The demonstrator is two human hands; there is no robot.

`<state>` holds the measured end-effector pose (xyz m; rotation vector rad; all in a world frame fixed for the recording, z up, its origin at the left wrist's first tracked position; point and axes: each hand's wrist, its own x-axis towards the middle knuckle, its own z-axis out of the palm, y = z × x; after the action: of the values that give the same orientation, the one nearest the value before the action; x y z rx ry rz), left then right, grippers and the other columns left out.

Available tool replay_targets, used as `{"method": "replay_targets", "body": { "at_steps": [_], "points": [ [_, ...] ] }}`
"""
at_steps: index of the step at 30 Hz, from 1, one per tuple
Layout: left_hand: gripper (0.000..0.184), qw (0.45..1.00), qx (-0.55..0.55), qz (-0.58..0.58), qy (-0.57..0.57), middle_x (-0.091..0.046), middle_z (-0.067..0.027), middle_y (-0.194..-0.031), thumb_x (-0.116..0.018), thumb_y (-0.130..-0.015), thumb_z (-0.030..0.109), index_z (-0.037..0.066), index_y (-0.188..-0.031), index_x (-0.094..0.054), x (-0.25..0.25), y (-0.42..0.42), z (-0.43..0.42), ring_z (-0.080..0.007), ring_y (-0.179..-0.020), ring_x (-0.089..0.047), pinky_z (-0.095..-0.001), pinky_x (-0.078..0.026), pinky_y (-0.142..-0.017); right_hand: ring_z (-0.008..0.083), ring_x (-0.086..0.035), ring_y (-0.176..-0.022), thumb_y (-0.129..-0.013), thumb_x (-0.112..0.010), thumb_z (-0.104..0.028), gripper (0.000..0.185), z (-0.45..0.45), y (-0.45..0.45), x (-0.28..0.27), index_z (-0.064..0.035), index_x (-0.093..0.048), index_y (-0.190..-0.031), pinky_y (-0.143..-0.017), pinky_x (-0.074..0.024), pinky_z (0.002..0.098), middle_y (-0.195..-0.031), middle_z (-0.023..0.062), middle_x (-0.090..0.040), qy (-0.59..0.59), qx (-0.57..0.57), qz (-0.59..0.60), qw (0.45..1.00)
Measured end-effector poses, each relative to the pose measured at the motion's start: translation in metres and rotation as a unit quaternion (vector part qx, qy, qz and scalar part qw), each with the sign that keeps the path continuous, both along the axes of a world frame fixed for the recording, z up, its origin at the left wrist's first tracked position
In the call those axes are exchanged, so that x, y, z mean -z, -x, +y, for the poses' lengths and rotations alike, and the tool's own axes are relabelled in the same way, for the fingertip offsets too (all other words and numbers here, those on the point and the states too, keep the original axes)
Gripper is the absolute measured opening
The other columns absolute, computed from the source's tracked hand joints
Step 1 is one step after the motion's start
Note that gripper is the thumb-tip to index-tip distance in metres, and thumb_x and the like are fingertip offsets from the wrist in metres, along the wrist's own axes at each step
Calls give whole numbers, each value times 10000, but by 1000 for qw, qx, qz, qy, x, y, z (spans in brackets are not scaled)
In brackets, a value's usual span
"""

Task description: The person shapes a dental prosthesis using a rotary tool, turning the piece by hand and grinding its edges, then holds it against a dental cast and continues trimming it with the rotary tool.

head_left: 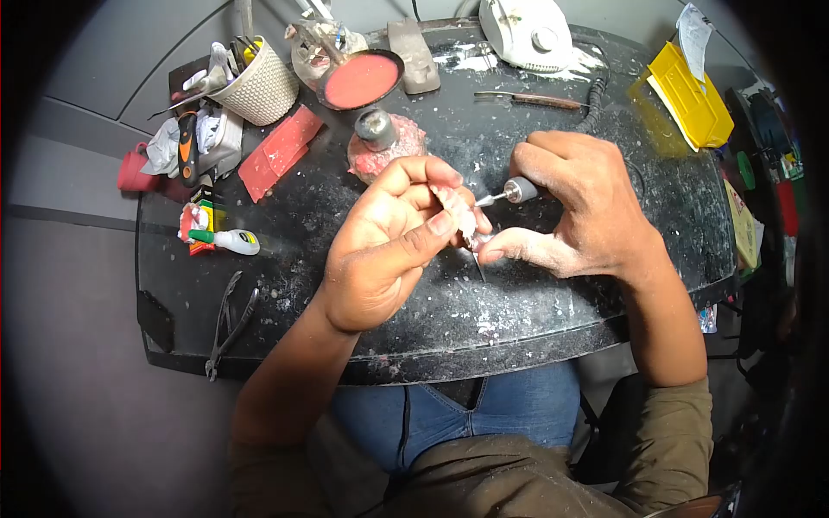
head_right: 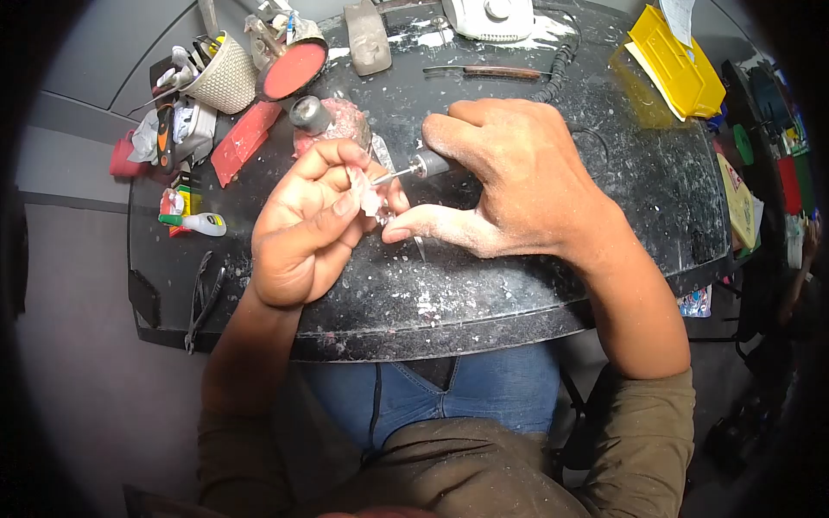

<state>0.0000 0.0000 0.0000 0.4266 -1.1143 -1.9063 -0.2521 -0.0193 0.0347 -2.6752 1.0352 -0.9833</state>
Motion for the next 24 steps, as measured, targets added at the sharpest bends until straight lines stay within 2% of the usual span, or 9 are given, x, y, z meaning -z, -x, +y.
{"method": "replay_targets", "body": {
  "at_steps": [2,8,24],
  "points": [
    [375,999,9,14,-42,-646,-223,-1214,-565,-1065,52,-43,-1405,-438,-3,1,3,-296,-1186,-641,-436,-496,-1036,295,-580,-603,-687,-910,-655,666,3,-1,-5,-60,-622,-766,-565,-451,406,-666,85,-526,17,31,48,998],
    [366,997,11,32,-76,-637,-221,-1163,-570,-1064,56,-58,-1391,-450,0,5,5,-284,-1100,-624,-411,-486,-972,287,-563,-561,-686,-905,-667,675,3,-3,2,-60,-611,-715,-535,-441,407,-620,80,-499,26,28,24,999],
    [387,996,39,29,-80,-639,-224,-1210,-562,-1076,60,-76,-1412,-428,0,2,2,-280,-1166,-627,-413,-488,-1036,278,-568,-554,-722,-863,-707,690,7,-3,-2,-72,-602,-650,-527,-428,403,-595,69,-491,46,57,54,996]
  ]
}}
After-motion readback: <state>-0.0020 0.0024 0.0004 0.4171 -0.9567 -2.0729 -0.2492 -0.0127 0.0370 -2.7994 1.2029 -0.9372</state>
